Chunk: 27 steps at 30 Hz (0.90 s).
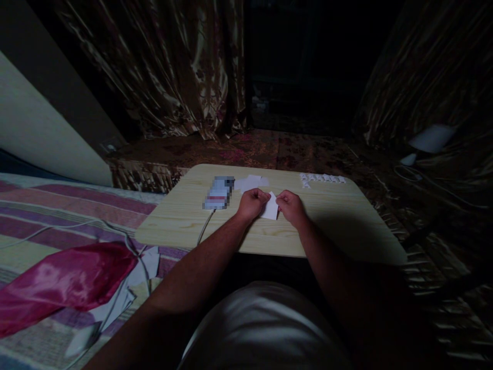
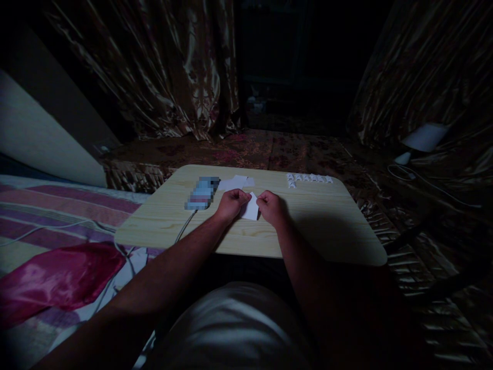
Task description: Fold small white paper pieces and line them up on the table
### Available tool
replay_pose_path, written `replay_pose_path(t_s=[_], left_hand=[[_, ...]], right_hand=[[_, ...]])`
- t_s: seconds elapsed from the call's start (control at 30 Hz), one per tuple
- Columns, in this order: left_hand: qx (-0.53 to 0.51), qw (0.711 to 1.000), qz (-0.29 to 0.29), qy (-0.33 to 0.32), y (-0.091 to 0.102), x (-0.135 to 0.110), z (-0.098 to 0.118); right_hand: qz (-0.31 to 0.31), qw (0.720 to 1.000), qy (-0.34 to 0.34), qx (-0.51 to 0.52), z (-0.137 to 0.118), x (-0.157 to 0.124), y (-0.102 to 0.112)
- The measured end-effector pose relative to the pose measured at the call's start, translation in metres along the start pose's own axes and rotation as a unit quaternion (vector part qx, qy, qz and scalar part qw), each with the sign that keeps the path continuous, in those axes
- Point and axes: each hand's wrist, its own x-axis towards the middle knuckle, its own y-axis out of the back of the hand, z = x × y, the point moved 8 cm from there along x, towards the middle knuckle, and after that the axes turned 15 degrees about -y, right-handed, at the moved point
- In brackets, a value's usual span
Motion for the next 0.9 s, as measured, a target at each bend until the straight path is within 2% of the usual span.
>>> replay_pose_path(t_s=[0.27, 0.53, 0.77, 0.9], left_hand=[[0.034, 0.999, -0.011, -0.016, 0.0022, 0.0020, -0.0025], [0.024, 1.000, 0.009, -0.001, 0.0037, 0.0013, -0.0014], [-0.031, 0.999, 0.037, 0.019, 0.0032, -0.0003, 0.0019], [-0.036, 0.998, 0.033, 0.036, 0.0029, -0.0013, 0.0027]], right_hand=[[0.045, 0.997, -0.015, -0.055, -0.0009, -0.0015, 0.0069], [0.037, 0.999, 0.002, -0.029, 0.0010, 0.0008, 0.0053], [0.034, 0.999, 0.001, -0.033, 0.0027, 0.0017, 0.0039], [0.036, 0.999, 0.000, -0.025, 0.0027, 0.0018, 0.0052]])
